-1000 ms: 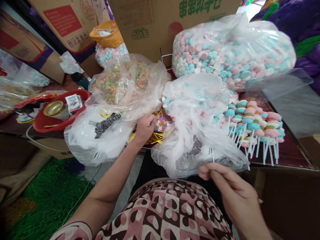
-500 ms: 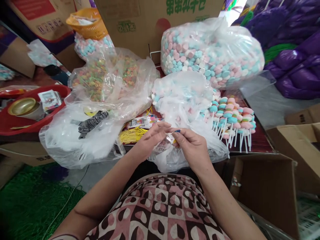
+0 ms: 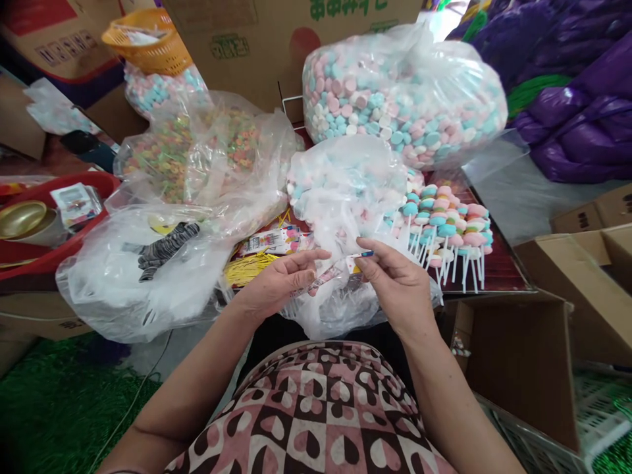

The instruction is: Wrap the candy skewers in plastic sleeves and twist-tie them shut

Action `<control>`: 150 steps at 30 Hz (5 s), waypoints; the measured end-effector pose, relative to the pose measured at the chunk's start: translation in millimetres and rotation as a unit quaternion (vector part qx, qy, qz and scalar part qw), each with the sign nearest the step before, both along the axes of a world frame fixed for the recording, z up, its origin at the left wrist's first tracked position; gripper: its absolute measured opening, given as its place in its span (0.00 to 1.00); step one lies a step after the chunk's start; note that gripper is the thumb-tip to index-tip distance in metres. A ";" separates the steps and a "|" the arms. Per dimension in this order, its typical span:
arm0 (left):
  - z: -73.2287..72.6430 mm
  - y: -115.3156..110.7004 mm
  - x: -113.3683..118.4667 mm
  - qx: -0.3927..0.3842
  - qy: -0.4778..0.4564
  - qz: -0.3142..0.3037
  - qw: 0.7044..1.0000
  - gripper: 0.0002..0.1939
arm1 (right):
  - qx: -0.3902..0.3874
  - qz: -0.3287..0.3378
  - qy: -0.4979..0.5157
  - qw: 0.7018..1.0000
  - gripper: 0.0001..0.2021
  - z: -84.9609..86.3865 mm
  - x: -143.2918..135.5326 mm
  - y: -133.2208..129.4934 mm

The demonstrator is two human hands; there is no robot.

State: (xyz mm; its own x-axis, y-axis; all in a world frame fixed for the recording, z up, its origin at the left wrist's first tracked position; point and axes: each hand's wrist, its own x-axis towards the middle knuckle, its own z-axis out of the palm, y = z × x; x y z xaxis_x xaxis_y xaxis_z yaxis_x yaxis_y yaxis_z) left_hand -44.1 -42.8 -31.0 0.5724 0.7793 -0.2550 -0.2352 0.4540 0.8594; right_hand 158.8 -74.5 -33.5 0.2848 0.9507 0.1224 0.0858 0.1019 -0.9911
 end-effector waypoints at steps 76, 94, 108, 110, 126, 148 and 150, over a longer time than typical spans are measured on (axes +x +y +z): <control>-15.0 -0.4 60.3 0.105 0.137 0.111 0.979 0.23 | -0.053 0.043 -0.113 0.991 0.21 6.7 33.8 -6.8; -17.6 8.1 43.0 -0.008 -0.045 0.183 0.982 0.26 | -0.292 -0.120 -0.543 0.778 0.16 2.8 88.3 46.4; -21.7 20.7 18.6 -0.052 -0.182 0.136 0.972 0.23 | -0.038 -0.126 -0.172 0.976 0.13 11.3 92.5 -31.1; -23.3 21.7 16.8 -0.048 -0.175 0.131 0.975 0.23 | -0.040 -0.074 -0.196 0.977 0.11 15.4 92.5 -41.9; -26.9 24.2 11.4 -0.034 -0.118 0.101 0.987 0.26 | 0.020 0.070 -0.330 0.941 0.09 31.3 91.8 -46.5; -15.3 26.7 -3.4 0.078 0.010 0.019 0.997 0.24 | 0.022 0.044 -0.333 0.941 0.13 36.1 97.4 -54.8; -11.0 24.3 -2.0 0.103 0.042 -0.005 0.994 0.26 | 0.031 0.050 -0.323 0.945 0.10 29.7 97.3 -54.1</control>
